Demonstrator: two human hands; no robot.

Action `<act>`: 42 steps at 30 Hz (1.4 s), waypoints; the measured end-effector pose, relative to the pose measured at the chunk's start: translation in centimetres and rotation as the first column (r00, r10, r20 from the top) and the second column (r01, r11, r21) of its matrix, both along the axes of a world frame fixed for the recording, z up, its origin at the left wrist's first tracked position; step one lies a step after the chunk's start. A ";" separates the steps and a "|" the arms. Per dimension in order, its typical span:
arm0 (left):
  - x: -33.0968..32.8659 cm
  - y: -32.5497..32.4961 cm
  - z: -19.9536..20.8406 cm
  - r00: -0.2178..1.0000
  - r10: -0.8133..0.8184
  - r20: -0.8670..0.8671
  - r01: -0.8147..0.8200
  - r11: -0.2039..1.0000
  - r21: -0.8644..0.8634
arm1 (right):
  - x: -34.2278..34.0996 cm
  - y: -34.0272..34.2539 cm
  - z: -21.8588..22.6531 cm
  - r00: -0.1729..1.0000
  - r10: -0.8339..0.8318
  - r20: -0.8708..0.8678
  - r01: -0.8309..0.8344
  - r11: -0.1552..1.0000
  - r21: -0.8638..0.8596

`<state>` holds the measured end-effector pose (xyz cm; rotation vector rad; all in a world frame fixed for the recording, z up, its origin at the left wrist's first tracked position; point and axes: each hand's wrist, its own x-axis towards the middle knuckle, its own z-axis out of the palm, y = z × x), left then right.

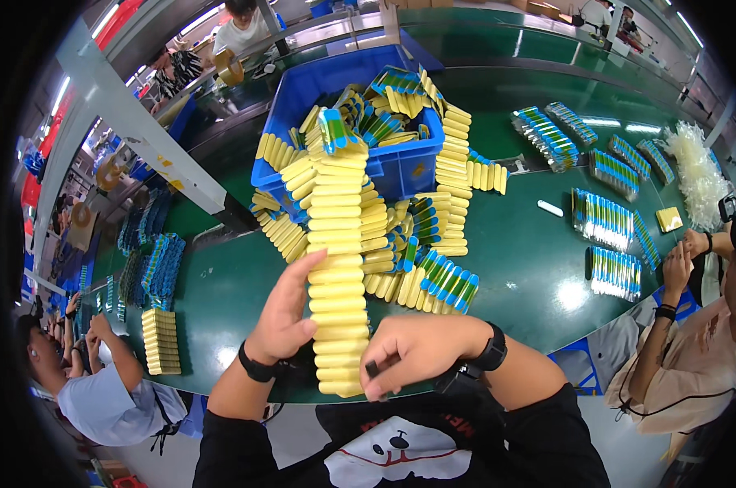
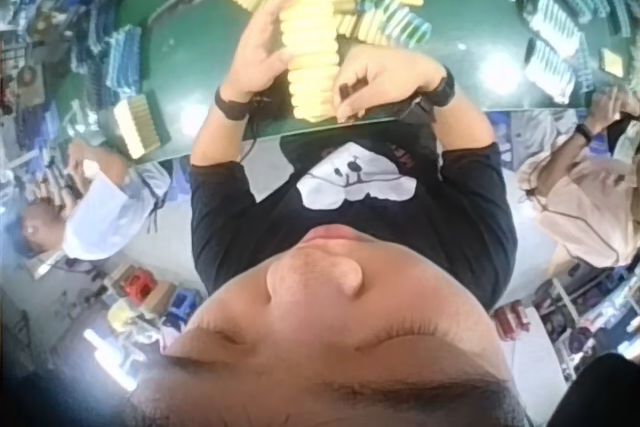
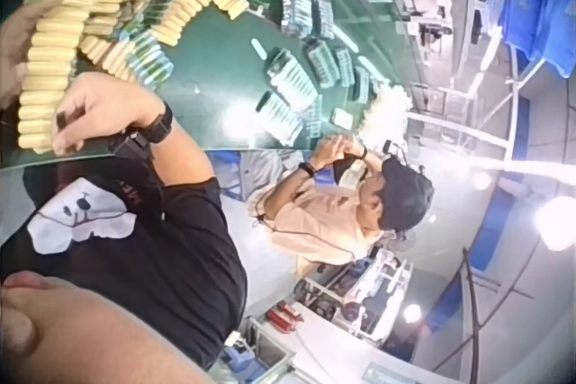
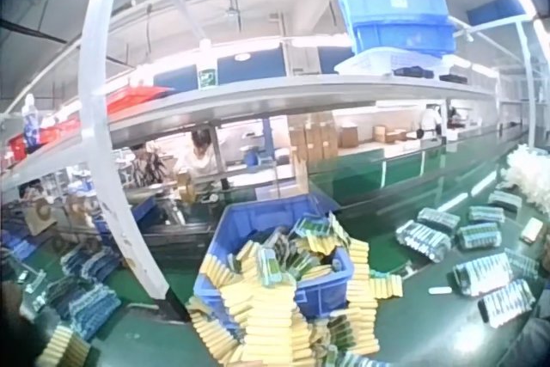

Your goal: The person pulls long strips of yellow and blue components from a bin and lays them flat on a table. They use a small blade to cut the strips into smaller segments and then stack the segments into a pile.

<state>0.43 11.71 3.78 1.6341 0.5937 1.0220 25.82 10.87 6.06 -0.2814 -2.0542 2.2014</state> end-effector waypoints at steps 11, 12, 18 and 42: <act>-2.0 0.8 -0.8 0.862 0.253 -0.439 -0.192 0.965 0.179 | -0.2 0.7 -1.0 0.991 0.110 0.074 -0.105 0.992 -0.074; -2.2 0.6 -0.9 0.830 0.287 -0.479 -0.214 0.956 0.202 | -0.3 0.8 -0.9 0.988 0.108 0.108 -0.101 0.993 -0.062; -1.7 0.3 -3.2 0.901 0.257 -0.351 -0.253 0.966 0.056 | 0.9 1.9 -1.5 0.989 0.117 0.087 -0.117 0.993 -0.011; -0.9 0.5 -4.0 0.928 0.267 -0.262 -0.255 0.964 0.078 | -0.5 2.3 -2.8 0.511 -0.824 -0.246 0.859 0.496 0.123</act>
